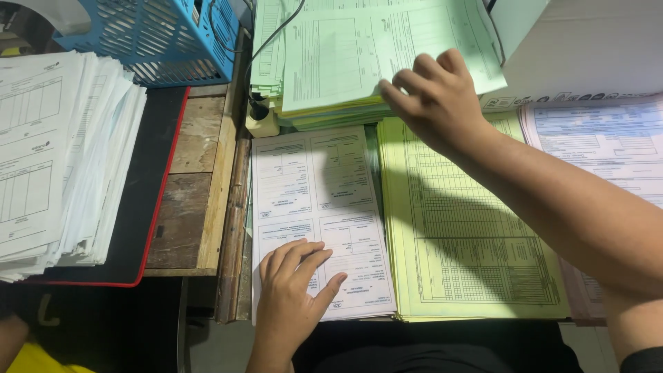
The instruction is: Sorting and organizing different colored printed forms on a desk
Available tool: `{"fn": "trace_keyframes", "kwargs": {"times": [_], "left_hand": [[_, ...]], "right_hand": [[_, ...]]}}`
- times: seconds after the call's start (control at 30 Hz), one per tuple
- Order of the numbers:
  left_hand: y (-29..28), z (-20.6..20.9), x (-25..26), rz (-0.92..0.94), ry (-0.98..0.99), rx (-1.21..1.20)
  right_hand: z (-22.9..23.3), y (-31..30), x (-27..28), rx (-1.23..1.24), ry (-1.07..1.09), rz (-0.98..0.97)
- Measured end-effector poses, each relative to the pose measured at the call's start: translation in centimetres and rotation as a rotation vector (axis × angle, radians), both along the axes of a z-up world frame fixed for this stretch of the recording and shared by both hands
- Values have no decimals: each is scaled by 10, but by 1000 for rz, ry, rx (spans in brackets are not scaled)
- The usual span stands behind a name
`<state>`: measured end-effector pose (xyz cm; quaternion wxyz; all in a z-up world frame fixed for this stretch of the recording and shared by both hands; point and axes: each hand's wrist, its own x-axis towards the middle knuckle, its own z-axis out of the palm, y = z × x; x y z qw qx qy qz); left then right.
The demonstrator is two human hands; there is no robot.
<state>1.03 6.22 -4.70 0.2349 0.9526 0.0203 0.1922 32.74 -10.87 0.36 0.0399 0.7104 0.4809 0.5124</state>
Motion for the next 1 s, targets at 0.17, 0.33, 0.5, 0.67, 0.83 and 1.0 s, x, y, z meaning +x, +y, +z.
{"fn": "trace_keyframes", "kwargs": {"times": [0.17, 0.33, 0.5, 0.67, 0.83, 1.0], "left_hand": [[-1, 2, -1, -4, 4, 0], [0, 0, -2, -6, -1, -4], [-1, 3, -1, -9, -2, 17], [-3, 1, 1, -9, -7, 12], [-2, -3, -3, -3, -17, 6], [-2, -6, -6, -31, -110, 11]], "right_hand": [[5, 7, -10, -217, 604, -241], [4, -22, -50, -397, 835, -169], [0, -70, -59, -621, 863, -157], [39, -61, -19, -293, 1374, -113], [30, -55, 8, 169, 1688, -202], [30, -62, -14, 39, 1506, -2]]}}
